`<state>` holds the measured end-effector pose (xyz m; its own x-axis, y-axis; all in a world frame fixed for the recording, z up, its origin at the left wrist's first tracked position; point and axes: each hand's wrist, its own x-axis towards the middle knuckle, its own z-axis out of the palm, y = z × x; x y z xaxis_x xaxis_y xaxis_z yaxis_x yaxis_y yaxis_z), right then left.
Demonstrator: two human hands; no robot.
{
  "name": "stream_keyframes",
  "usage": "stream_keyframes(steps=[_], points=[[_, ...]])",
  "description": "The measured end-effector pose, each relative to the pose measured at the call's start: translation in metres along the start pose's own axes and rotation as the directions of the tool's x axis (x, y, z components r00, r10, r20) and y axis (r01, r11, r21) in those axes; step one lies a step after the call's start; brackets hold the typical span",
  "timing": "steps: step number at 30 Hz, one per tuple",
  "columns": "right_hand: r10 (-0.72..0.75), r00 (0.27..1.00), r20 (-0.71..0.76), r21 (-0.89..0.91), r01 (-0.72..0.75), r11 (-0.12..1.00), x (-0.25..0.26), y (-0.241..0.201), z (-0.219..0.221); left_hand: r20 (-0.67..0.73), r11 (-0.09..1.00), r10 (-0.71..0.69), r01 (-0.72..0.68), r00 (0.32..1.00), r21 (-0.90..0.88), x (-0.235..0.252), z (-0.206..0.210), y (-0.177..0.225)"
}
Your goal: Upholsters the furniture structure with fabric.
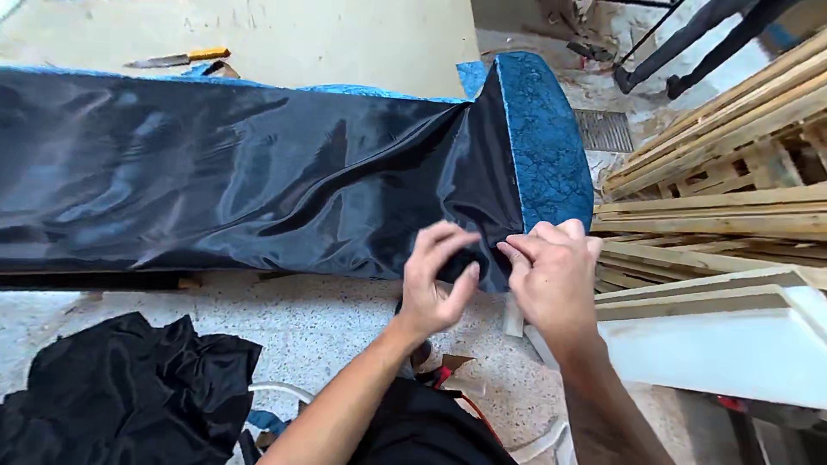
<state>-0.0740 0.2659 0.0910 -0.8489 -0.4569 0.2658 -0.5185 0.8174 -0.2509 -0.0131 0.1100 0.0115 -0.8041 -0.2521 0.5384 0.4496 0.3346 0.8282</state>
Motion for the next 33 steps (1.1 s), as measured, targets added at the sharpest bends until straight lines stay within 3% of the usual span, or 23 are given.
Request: stream_keyframes(steps=[3, 5, 12, 19, 23, 29, 33], points=[[-0.078, 0.994, 0.077, 0.104, 0.069, 0.992, 0.012, 0.016, -0.008, 0.202, 0.996, -0.08, 0.069, 0.976, 0.063, 0.027, -0.007, -0.007], [-0.117, 0.983, 0.139, 0.149, 0.096, 0.984, 0.02, 0.022, -0.014, 0.317, 1.0, -0.027, 0.026, 0.948, 0.009, 0.037, 0.009, -0.021], [-0.328, 0.913, 0.241, 0.252, 0.268, 0.93, 0.044, 0.045, -0.023, 0.107, 0.986, 0.037, -0.019, 0.994, -0.165, 0.04, 0.038, -0.044], [-0.496, 0.844, 0.202, 0.251, 0.445, 0.86, 0.067, 0.039, -0.023, 0.014, 0.995, 0.071, -0.07, 0.997, -0.077, 0.028, 0.035, -0.045], [-0.535, 0.803, 0.264, 0.206, 0.495, 0.844, 0.071, 0.034, -0.025, 0.054, 0.992, 0.091, -0.095, 0.994, 0.079, 0.027, 0.033, -0.05], [-0.683, 0.598, 0.419, 0.156, 0.694, 0.703, 0.068, 0.033, -0.029, 0.109, 0.936, 0.21, -0.232, 0.972, 0.263, 0.014, 0.039, -0.054], [-0.703, 0.53, 0.474, 0.174, 0.726, 0.665, 0.067, 0.032, -0.041, 0.146, 0.91, 0.238, -0.273, 0.96, 0.313, 0.005, 0.046, -0.052]])
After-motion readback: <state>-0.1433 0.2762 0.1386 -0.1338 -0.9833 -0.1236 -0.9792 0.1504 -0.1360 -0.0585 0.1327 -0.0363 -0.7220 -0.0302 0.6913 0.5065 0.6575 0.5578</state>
